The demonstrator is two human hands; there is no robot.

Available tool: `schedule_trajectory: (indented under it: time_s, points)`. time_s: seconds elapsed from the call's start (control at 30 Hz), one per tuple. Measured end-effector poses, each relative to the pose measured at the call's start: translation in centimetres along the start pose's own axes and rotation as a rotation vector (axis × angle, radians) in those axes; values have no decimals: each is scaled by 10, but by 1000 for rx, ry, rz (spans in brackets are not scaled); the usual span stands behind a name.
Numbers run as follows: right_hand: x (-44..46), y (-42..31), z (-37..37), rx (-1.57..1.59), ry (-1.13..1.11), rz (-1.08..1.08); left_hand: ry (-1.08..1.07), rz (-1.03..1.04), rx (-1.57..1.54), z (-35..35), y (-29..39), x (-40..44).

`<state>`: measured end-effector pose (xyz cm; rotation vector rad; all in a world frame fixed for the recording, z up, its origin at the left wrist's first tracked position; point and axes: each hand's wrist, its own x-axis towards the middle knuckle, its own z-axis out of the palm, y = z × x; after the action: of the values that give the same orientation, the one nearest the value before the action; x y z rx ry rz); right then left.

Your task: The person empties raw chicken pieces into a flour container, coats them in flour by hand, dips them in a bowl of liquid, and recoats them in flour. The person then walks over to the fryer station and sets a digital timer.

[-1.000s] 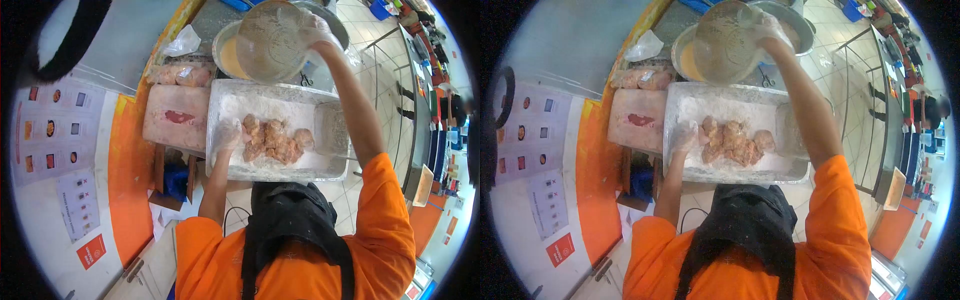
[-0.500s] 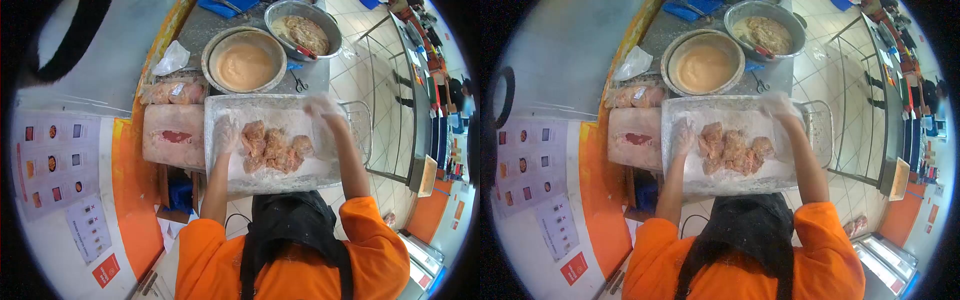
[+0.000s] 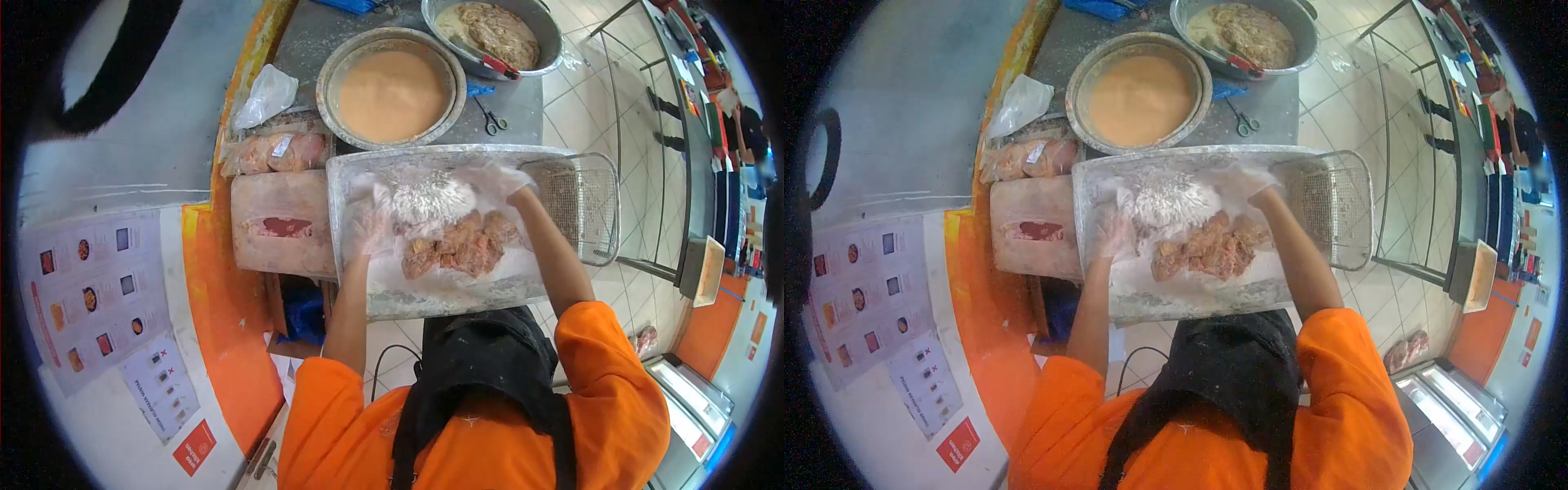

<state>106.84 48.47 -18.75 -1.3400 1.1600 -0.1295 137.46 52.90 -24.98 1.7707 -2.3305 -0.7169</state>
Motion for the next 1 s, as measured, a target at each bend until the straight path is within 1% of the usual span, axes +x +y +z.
schedule_trajectory:
  time_s: [0.03,0.1,0.13,0.17,0.2,0.23,0.27,0.33,0.37,0.4,0.43,0.47,0.53,0.6,0.63,0.7,0.73,0.77,0.83,0.87,0.9,0.93,0.97,1.0]
  points:
    - [-11,-16,-4,-426,-21,129,92,66,220,30,-17,-11]
    - [-24,-39,8,-246,1,289,127,-11,217,43,-19,-19]
    - [-31,-50,14,-158,23,367,47,-139,-15,40,-5,-17]
    - [-31,-57,26,-134,27,372,-2,-284,-235,36,9,-14]
    - [-30,-63,37,-108,30,379,-26,-339,-320,38,20,-12]
    - [-28,-68,47,-81,37,387,-44,-345,-347,40,30,-11]
    - [-27,-70,53,-52,43,396,-88,-306,-315,41,37,-11]
    - [-20,-44,57,-58,52,280,-180,-228,-228,28,41,-15]
    - [-12,-2,59,-93,51,157,-208,-201,-185,15,38,-21]
    - [-10,26,59,-126,45,33,-198,-170,-131,8,30,-27]
    - [-14,23,44,-117,17,-80,-149,-135,-74,6,19,-29]
    - [-18,19,29,-105,-11,-192,-35,-64,-22,30,-13,-24]
    - [4,27,4,-348,91,-104,207,61,106,78,-75,-14]
    - [53,66,0,334,62,215,32,-308,-1077,57,-52,11]
    - [64,60,14,-19,62,151,92,-317,-1039,59,-36,21]
    - [86,39,62,-361,153,-81,205,-333,-962,66,-6,38]
    - [87,35,80,-352,247,-245,16,-259,-641,61,-2,41]
    - [78,22,81,-293,140,-145,-170,-184,-318,49,7,41]
    - [50,-10,66,-175,-73,57,-255,-20,-25,17,25,34]
    - [24,-23,54,-199,-60,0,-163,61,-58,-26,45,11]
    - [-5,-35,37,-224,-52,-57,-70,136,-93,-48,52,-10]
    - [-32,-61,17,-134,-109,96,70,227,80,-33,32,-26]
    - [-51,-75,3,-42,-163,248,209,320,254,-3,4,-42]
    - [-52,-49,6,73,-114,58,145,168,182,-1,4,-48]
